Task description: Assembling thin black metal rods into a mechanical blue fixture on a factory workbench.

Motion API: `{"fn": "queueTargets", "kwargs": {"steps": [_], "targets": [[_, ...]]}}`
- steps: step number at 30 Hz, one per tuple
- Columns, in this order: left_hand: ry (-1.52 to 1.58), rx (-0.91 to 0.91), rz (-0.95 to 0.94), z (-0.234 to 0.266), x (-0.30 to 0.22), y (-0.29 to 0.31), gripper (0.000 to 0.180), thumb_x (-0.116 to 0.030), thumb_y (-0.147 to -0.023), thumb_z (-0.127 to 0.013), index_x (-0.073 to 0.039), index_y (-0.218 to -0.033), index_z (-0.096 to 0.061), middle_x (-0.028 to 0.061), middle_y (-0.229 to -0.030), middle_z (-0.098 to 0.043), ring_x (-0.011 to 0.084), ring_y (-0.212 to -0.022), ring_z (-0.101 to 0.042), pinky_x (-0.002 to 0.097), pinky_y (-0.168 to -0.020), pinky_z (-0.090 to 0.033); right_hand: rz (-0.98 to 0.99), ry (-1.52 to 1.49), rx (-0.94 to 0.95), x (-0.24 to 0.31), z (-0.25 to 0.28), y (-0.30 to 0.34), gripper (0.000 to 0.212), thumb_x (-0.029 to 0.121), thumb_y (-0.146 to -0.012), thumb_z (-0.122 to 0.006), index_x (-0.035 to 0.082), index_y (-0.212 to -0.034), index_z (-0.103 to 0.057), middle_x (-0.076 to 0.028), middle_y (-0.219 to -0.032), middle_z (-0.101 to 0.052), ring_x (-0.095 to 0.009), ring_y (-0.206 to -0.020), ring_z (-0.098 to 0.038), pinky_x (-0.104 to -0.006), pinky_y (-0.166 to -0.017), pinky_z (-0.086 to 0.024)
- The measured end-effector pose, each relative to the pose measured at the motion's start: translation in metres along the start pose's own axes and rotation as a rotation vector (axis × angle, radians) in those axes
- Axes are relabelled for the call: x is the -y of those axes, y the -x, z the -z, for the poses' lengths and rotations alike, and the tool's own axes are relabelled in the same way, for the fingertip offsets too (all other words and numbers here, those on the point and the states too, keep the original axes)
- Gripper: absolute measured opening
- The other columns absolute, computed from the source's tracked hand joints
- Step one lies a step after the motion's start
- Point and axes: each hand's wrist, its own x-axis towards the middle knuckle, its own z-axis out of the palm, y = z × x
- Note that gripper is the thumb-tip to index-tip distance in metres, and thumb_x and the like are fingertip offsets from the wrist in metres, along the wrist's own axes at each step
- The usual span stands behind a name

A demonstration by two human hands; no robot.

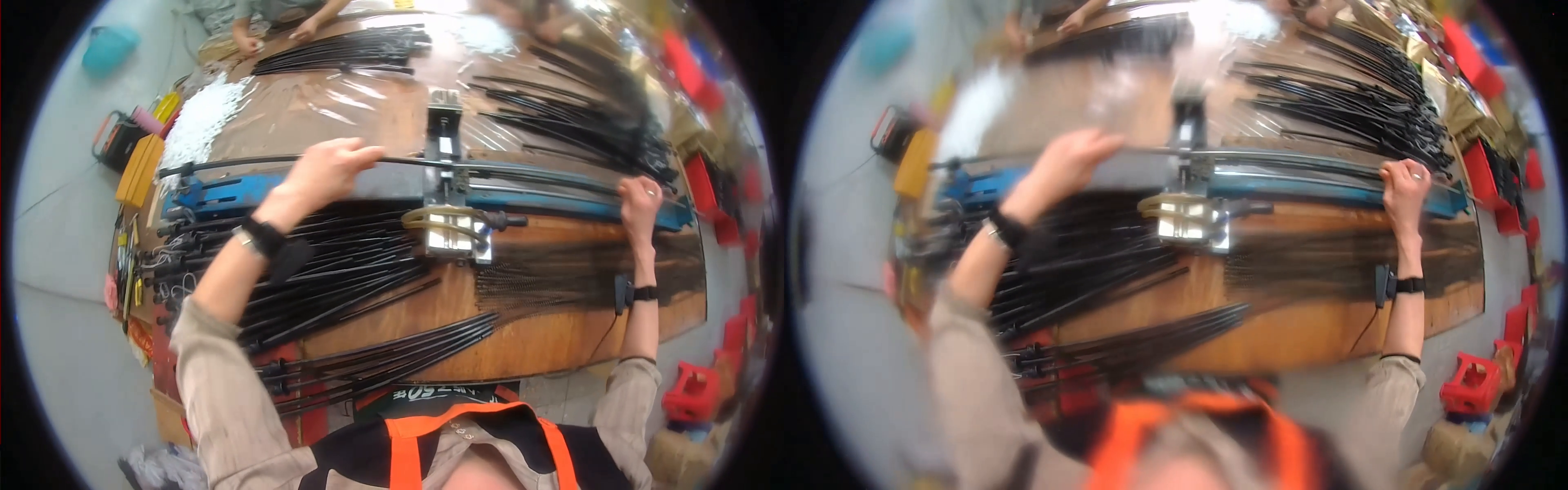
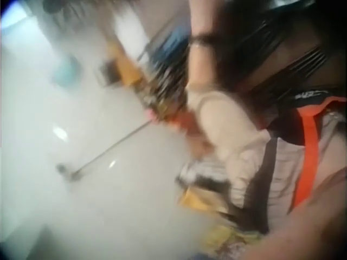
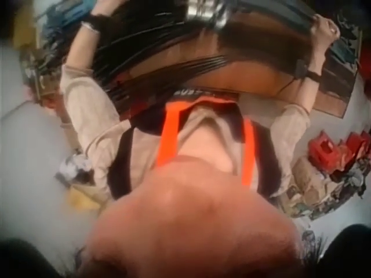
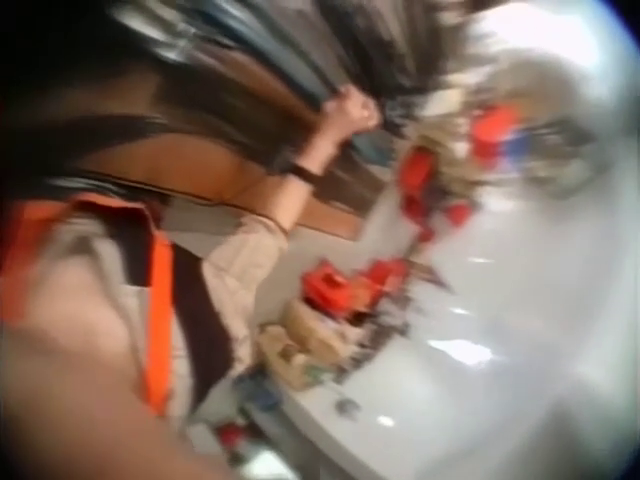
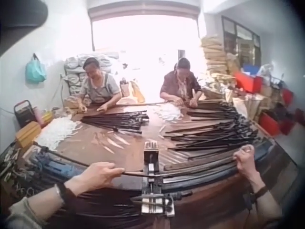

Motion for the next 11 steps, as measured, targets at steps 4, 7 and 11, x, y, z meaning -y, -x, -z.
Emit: {"fn": "queueTargets", "kwargs": {"steps": [4, 7, 11], "targets": [[0.137, -0.063, -0.01, -0.033, -0.009, -0.031, 0.015, -0.005, -0.082, -0.056, -0.009, -0.096, -0.061, 0.0142, -0.08, -0.059, 0.0366, -0.077, -0.061, 0.0451, -0.066, -0.05, 0.014, -0.051, -0.03, -0.011, -0.007, 0.011, 0.006, 0.005, -0.087, -0.061, 0.005, -0.093, -0.063, -0.012, -0.088, -0.062, -0.031, -0.091, -0.059, -0.0415, -0.087, -0.043], [0.137, -0.068, -0.01, -0.032, -0.012, -0.032, 0.009, -0.008, -0.085, -0.057, -0.008, -0.094, -0.058, 0.0146, -0.08, -0.06, 0.0366, -0.079, -0.062, 0.0447, -0.068, -0.051, -0.066, -0.049, -0.023, -0.021, -0.015, 0.026, 0.006, 0.007, -0.091, -0.06, 0.005, -0.096, -0.063, -0.013, -0.09, -0.062, -0.032, -0.092, -0.059, -0.043, -0.089, -0.043], [0.191, 0.038, 0.124, -0.026, -0.013, -0.028, 0.008, -0.013, -0.091, -0.057, -0.008, -0.096, -0.057, 0.0156, -0.083, -0.062, 0.0355, -0.081, -0.063, 0.0438, -0.069, -0.051, -0.199, -0.136, 0.102, -0.032, -0.036, 0.031, 0.008, 0.012, -0.093, -0.06, 0.009, -0.1, -0.063, -0.011, -0.096, -0.063, -0.025, -0.106, -0.058, -0.0392, -0.105, -0.032]]}}
